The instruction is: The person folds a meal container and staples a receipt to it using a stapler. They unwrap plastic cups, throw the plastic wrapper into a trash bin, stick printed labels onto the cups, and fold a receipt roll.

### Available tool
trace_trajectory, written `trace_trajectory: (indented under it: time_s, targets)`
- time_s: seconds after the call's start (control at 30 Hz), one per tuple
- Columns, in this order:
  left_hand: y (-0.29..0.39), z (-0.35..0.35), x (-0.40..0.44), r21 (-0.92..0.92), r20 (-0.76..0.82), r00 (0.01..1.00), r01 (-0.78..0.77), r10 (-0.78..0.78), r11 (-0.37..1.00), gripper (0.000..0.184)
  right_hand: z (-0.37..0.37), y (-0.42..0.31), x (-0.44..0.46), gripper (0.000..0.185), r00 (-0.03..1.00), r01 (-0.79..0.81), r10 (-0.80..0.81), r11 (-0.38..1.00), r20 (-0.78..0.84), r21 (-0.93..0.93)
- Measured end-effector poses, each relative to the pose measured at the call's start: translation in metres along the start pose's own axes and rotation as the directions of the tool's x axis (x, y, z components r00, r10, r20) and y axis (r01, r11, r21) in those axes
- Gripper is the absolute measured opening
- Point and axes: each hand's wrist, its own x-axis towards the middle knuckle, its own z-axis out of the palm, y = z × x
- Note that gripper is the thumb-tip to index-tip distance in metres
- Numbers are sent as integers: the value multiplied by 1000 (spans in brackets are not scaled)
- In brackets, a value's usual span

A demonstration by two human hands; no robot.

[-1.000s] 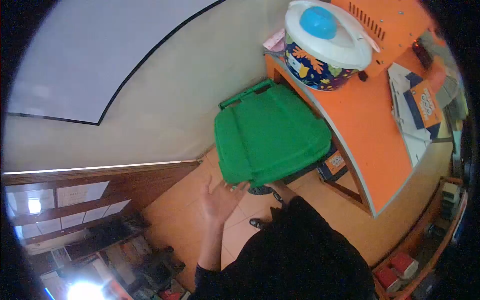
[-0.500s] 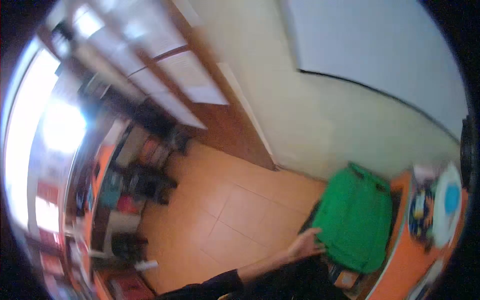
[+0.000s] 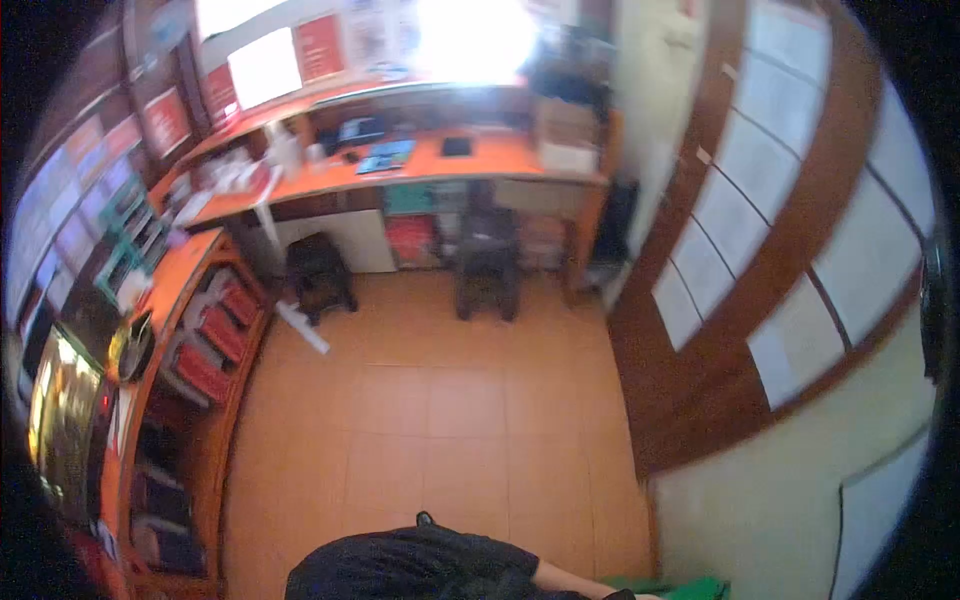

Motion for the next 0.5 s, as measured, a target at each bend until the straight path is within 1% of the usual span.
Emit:
trace_trajectory:
  time_s: [0.03,0.1,0.17,0.2,0.23,0.27,0.3,0.33,0.4,0.43,0.5]
  targets:
    - [22,3,-50,121,29,999,-43,39,992,71,27,-28,8,51,997,15,-16,1000,81,9]
    - [56,3,-151,327,31,990,-140,138,935,66,80,-78,13,51,974,6,-10,1000,227,20]
    - [77,-6,-254,470,-64,959,-214,275,856,63,136,-123,17,51,931,-12,0,999,364,33]
    - [85,-11,-306,529,-130,928,-233,350,816,61,162,-143,19,51,908,-27,9,999,420,36]
    - [89,-15,-358,579,-210,884,-231,417,781,60,187,-163,19,51,881,-42,19,998,474,37]
    - [95,-19,-409,626,-336,797,-210,502,751,58,214,-183,23,51,852,-59,33,998,523,33]
    - [96,-26,-455,667,-443,687,-176,576,724,57,240,-199,23,51,823,-95,63,995,565,28]
    - [99,-30,-494,664,-454,670,-185,587,725,57,269,-214,27,51,795,-125,86,992,600,24]
    - [106,-43,-576,649,-536,463,-308,706,695,58,326,-242,36,51,736,-201,143,980,662,12]
    - [108,-51,-610,649,-544,448,-311,710,694,58,353,-252,42,51,705,-240,172,971,688,4]
    - [114,-78,-678,637,-560,377,-373,738,674,61,410,-274,60,51,651,-313,220,950,726,-8]
